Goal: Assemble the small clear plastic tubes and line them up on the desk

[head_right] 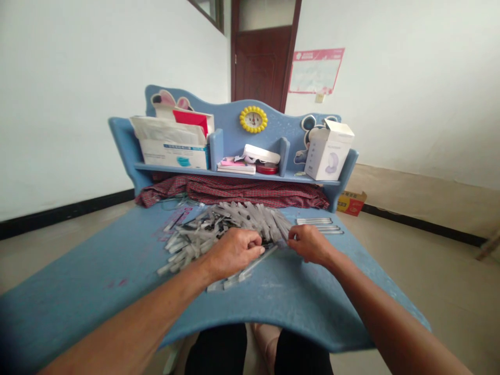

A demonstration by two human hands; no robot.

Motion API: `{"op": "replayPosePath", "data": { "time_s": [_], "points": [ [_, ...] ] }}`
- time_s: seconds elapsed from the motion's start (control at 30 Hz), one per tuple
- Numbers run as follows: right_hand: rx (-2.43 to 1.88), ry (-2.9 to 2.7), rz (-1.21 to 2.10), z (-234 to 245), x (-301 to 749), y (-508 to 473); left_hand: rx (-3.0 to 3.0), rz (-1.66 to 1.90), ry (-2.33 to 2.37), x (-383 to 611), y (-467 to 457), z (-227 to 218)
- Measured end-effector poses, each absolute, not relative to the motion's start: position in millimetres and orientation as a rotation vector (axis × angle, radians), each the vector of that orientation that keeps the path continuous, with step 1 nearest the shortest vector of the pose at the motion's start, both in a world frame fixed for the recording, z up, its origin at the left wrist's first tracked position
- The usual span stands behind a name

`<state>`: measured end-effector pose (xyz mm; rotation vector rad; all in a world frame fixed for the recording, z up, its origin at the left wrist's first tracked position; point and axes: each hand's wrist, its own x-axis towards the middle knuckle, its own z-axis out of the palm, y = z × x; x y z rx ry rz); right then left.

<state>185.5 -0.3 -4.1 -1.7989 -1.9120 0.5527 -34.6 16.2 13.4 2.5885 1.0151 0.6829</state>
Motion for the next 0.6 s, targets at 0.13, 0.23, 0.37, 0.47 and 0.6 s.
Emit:
{"op": "replayPosePath", "data": {
  "time_s": [0.13,0.23,0.37,0.47,0.6],
  "points": [
    [-1.681,-2.073,0.529,7,157,-10,2.850,0.520,0.997,-32,7,10],
    [-1.645,-2.126,0.506,13,147,-13,2.997,0.376,1.001,-30,-1,5],
    [-1.664,-2.127,0.473,11,144,-10,3.058,0.307,1.001,-28,-5,0],
    [-1.653,-2.104,0.460,6,147,-7,3.027,0.320,1.020,-29,-4,2],
    [-1.633,-1.974,0.430,5,153,-4,2.966,0.426,1.078,-36,5,16]
  ]
}}
